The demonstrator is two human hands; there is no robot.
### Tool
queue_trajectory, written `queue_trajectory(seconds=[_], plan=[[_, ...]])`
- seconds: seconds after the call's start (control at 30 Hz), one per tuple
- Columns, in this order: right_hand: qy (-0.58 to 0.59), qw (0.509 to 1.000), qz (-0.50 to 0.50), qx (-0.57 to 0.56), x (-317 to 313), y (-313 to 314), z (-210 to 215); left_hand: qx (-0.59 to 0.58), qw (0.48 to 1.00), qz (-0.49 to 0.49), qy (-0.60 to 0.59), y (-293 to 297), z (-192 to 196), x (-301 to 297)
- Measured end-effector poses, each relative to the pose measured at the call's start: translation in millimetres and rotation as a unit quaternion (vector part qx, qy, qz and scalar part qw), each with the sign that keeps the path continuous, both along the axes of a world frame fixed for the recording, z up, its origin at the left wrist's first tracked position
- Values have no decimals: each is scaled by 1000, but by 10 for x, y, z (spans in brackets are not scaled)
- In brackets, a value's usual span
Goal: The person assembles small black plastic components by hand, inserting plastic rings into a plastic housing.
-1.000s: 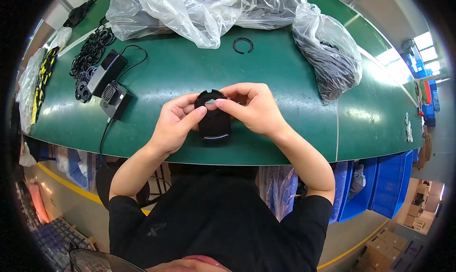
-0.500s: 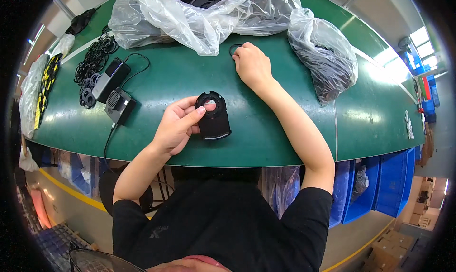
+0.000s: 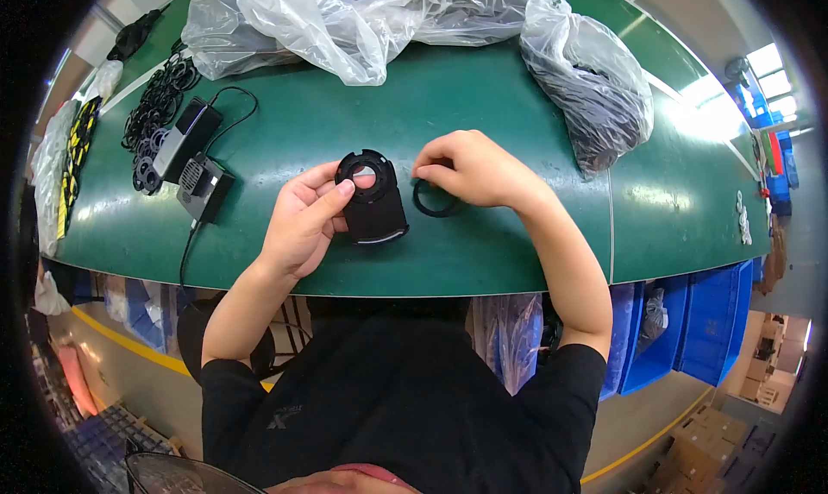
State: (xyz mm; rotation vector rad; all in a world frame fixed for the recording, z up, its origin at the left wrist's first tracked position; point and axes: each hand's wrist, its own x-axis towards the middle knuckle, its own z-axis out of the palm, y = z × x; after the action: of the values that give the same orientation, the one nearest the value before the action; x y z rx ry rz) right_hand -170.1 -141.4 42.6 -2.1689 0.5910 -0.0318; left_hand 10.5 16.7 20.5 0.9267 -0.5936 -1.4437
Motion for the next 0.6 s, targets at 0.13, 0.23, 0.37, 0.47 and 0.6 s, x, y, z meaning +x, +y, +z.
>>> queue_trajectory(seconds=[0.13, 0.23, 0.37, 0.47, 0.6], plan=[[-137, 982, 38, -127, 74, 80, -133, 4, 1000, -18, -4, -22, -10, 0], [-200, 964, -25, -172, 54, 134, -67, 6, 1000, -13, -2, -1, 16, -2], [-116, 977, -66, -164, -61, 152, 6, 11, 1000, -1, -3, -13, -7, 4], [-104, 970, -24, -219, -102, 281, -93, 21, 1000, 4, -8, -22, -3, 15], [-67, 971, -37, -226, -69, 392, -135, 17, 1000, 10, -10, -44, -34, 17]])
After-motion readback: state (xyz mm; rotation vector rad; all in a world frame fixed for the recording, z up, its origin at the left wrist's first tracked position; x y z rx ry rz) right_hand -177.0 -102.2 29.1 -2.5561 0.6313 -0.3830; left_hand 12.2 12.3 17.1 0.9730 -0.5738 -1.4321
